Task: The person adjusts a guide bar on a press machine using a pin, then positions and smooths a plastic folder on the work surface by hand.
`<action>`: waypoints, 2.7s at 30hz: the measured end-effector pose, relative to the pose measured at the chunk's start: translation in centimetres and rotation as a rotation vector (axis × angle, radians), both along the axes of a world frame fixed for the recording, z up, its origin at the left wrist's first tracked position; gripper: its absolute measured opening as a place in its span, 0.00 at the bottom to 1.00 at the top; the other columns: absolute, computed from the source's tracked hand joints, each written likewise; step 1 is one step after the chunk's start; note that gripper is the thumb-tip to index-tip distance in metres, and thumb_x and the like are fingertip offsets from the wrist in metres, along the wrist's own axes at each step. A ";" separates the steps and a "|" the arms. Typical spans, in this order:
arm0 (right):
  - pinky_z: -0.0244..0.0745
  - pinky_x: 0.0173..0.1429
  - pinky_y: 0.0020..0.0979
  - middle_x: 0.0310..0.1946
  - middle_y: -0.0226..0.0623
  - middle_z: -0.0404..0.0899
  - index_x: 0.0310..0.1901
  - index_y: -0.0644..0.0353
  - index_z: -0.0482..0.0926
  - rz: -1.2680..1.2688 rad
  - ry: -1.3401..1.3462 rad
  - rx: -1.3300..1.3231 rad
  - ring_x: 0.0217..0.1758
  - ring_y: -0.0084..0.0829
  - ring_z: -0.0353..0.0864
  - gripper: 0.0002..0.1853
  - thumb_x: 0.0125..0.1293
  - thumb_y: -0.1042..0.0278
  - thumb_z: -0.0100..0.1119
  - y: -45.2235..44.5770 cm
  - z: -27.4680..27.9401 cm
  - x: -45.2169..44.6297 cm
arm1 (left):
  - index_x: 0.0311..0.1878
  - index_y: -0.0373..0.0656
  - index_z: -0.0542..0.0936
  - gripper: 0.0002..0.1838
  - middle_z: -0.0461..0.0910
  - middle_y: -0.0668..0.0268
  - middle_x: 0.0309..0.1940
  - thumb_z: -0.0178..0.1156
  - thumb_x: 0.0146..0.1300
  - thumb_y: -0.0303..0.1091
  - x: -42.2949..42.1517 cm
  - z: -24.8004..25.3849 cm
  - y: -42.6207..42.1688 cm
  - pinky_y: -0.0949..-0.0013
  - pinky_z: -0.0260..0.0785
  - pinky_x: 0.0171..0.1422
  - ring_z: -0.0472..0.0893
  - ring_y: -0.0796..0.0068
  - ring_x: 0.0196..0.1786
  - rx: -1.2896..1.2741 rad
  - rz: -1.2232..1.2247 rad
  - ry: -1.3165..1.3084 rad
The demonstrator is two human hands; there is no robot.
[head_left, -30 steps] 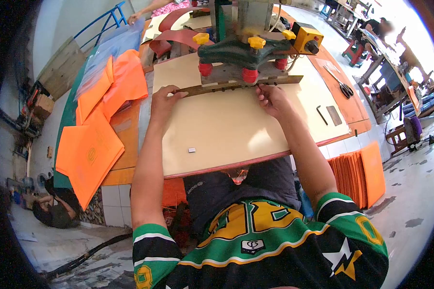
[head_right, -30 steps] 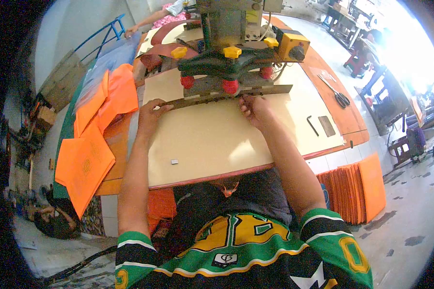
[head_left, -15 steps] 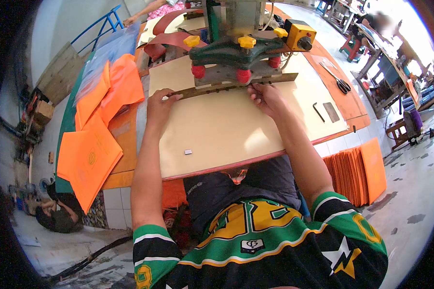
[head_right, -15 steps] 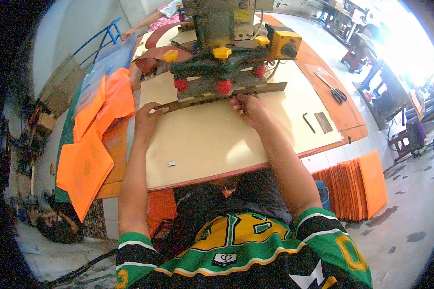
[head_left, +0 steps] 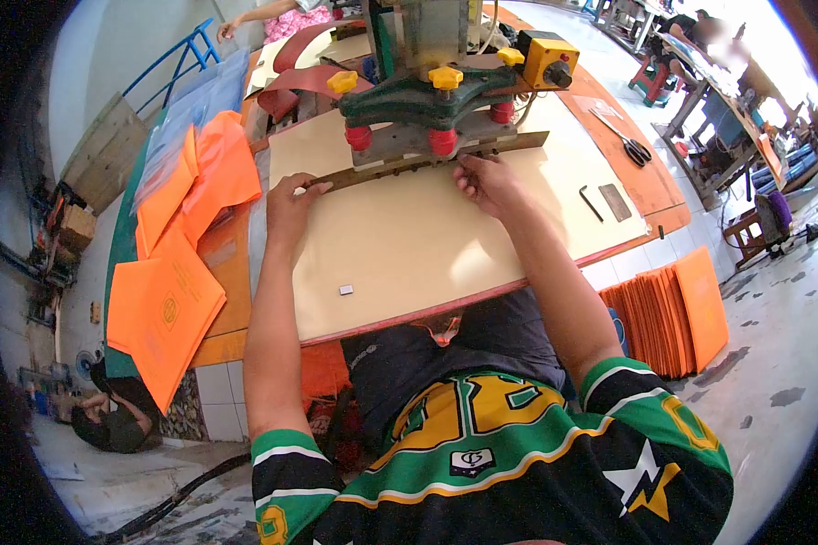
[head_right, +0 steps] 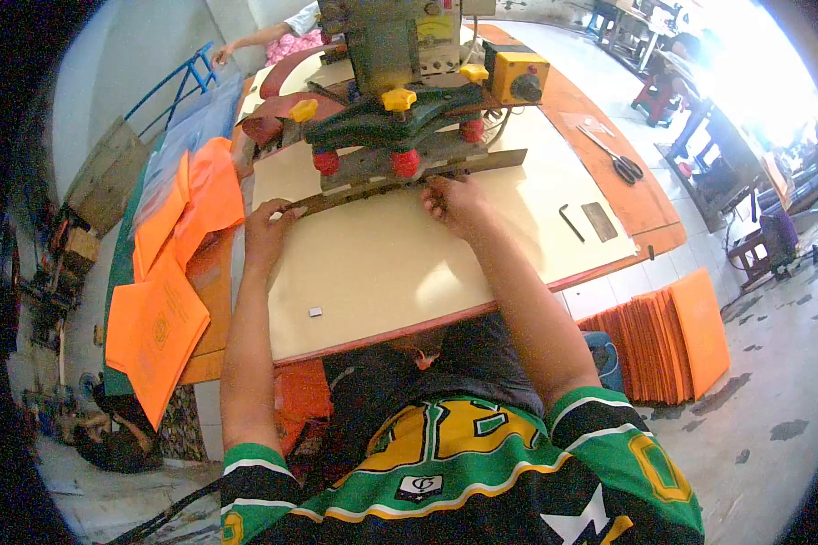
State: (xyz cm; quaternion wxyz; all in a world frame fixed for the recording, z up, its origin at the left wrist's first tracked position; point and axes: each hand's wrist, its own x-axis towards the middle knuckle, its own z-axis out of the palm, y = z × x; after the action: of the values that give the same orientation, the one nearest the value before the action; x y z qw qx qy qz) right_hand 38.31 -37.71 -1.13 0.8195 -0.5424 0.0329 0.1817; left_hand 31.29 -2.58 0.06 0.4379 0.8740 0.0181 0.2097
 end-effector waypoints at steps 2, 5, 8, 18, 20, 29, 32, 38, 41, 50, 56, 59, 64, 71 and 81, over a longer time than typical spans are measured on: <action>0.70 0.25 0.26 0.29 0.34 0.80 0.45 0.58 0.76 -0.005 0.049 0.005 0.26 0.26 0.77 0.06 0.79 0.67 0.51 0.1 -0.2 0.4 | 0.43 0.37 0.89 0.12 0.85 0.58 0.42 0.76 0.62 0.35 0.1 -0.3 0.3 0.65 0.78 0.49 0.85 0.69 0.43 -0.032 -0.013 -0.009; 0.69 0.24 0.26 0.28 0.33 0.79 0.44 0.57 0.76 0.010 0.137 0.030 0.26 0.26 0.77 0.08 0.80 0.64 0.50 -0.1 -0.1 0.9 | 0.44 0.37 0.88 0.14 0.85 0.59 0.42 0.76 0.62 0.36 -0.3 0.3 -0.2 0.66 0.77 0.48 0.85 0.70 0.43 0.001 -0.017 -0.013; 0.69 0.24 0.26 0.28 0.32 0.79 0.44 0.57 0.76 0.060 0.170 0.089 0.26 0.26 0.77 0.09 0.81 0.64 0.49 -0.7 0.0 0.8 | 0.44 0.37 0.88 0.15 0.85 0.60 0.41 0.77 0.61 0.38 -0.2 0.4 -0.3 0.67 0.77 0.47 0.84 0.71 0.42 0.009 0.021 0.035; 0.73 0.26 0.25 0.29 0.31 0.78 0.45 0.59 0.75 0.032 0.075 0.062 0.28 0.25 0.77 0.10 0.82 0.64 0.47 -0.7 -0.7 1.0 | 0.44 0.36 0.88 0.15 0.86 0.59 0.41 0.76 0.62 0.38 0.1 0.1 0.1 0.67 0.76 0.48 0.84 0.71 0.41 0.046 0.011 0.023; 0.73 0.27 0.24 0.30 0.31 0.78 0.45 0.59 0.76 0.058 0.097 0.103 0.28 0.25 0.77 0.10 0.82 0.64 0.47 -0.9 -1.3 1.5 | 0.44 0.36 0.88 0.15 0.86 0.59 0.41 0.76 0.62 0.37 0.0 -0.1 0.1 0.67 0.76 0.49 0.84 0.71 0.41 0.039 0.014 0.024; 0.74 0.28 0.24 0.31 0.32 0.79 0.47 0.60 0.76 0.096 0.125 0.196 0.29 0.25 0.78 0.07 0.81 0.68 0.50 -1.1 -0.6 0.9 | 0.43 0.36 0.87 0.14 0.86 0.61 0.40 0.76 0.63 0.37 -0.3 0.9 -0.3 0.69 0.76 0.45 0.83 0.74 0.38 0.023 -0.002 0.087; 0.74 0.28 0.24 0.32 0.34 0.80 0.47 0.62 0.76 0.072 0.090 0.166 0.30 0.26 0.78 0.05 0.79 0.72 0.52 -0.7 -0.6 0.8 | 0.42 0.36 0.87 0.13 0.85 0.63 0.38 0.76 0.63 0.37 -0.3 0.7 -0.4 0.70 0.75 0.44 0.82 0.74 0.37 -0.024 0.004 0.093; 0.73 0.29 0.25 0.32 0.34 0.80 0.46 0.61 0.76 0.011 0.097 0.145 0.29 0.27 0.78 0.06 0.80 0.71 0.49 -0.6 -0.7 1.1 | 0.42 0.36 0.88 0.12 0.86 0.62 0.38 0.75 0.63 0.36 -0.2 0.4 -0.1 0.69 0.75 0.44 0.82 0.75 0.37 -0.027 -0.034 0.042; 0.74 0.29 0.26 0.32 0.34 0.80 0.46 0.61 0.76 0.046 0.126 0.166 0.29 0.27 0.78 0.08 0.82 0.69 0.47 -0.9 -0.7 1.2 | 0.42 0.36 0.87 0.12 0.87 0.62 0.38 0.74 0.64 0.36 -0.3 0.5 -0.3 0.69 0.74 0.45 0.82 0.75 0.37 -0.045 -0.037 0.026; 0.75 0.29 0.26 0.33 0.36 0.80 0.47 0.62 0.75 0.083 0.050 0.165 0.30 0.28 0.79 0.02 0.78 0.75 0.53 -0.6 0.2 0.2 | 0.41 0.36 0.87 0.12 0.87 0.63 0.35 0.74 0.64 0.36 -0.5 1.2 -0.7 0.70 0.73 0.44 0.81 0.77 0.36 -0.005 -0.017 0.082; 0.74 0.28 0.25 0.32 0.35 0.80 0.47 0.62 0.75 0.026 0.099 0.166 0.29 0.27 0.79 0.04 0.79 0.73 0.51 -0.4 0.0 0.5 | 0.41 0.36 0.87 0.12 0.87 0.64 0.34 0.74 0.65 0.36 -0.5 1.0 -0.6 0.72 0.73 0.42 0.80 0.80 0.35 -0.079 -0.025 0.094; 0.73 0.27 0.23 0.31 0.34 0.80 0.46 0.62 0.76 0.085 0.152 0.222 0.29 0.26 0.78 0.06 0.80 0.71 0.50 -1.1 -1.0 1.5 | 0.41 0.36 0.87 0.12 0.86 0.65 0.32 0.74 0.65 0.37 -0.8 1.2 -0.9 0.72 0.72 0.42 0.80 0.81 0.34 0.015 0.000 0.059; 0.72 0.25 0.22 0.30 0.33 0.80 0.45 0.61 0.77 0.096 0.150 0.169 0.29 0.25 0.79 0.07 0.80 0.69 0.50 -0.9 -0.7 1.4 | 0.40 0.36 0.88 0.12 0.86 0.65 0.32 0.74 0.64 0.37 -0.6 1.1 -0.8 0.72 0.72 0.40 0.79 0.80 0.33 -0.024 -0.006 0.072; 0.70 0.23 0.24 0.32 0.35 0.81 0.48 0.61 0.76 0.010 0.073 0.099 0.28 0.26 0.80 0.06 0.80 0.69 0.51 -0.5 -0.8 1.1 | 0.41 0.36 0.88 0.13 0.87 0.65 0.32 0.74 0.64 0.37 -0.3 0.6 -0.2 0.72 0.72 0.41 0.80 0.79 0.33 0.012 -0.036 0.024; 0.67 0.23 0.20 0.33 0.35 0.79 0.47 0.64 0.75 0.067 0.066 0.074 0.29 0.24 0.78 0.05 0.80 0.71 0.52 -0.5 1.2 -0.3 | 0.42 0.38 0.88 0.12 0.86 0.66 0.31 0.74 0.64 0.38 -0.2 0.5 -0.3 0.72 0.72 0.40 0.79 0.80 0.33 -0.015 -0.009 0.084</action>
State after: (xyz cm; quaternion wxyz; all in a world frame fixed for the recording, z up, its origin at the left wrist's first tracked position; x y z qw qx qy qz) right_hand 38.00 -38.26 0.04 0.8309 -0.5063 0.0349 0.2281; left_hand 31.07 -2.87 0.59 0.4440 0.8789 0.0342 0.1707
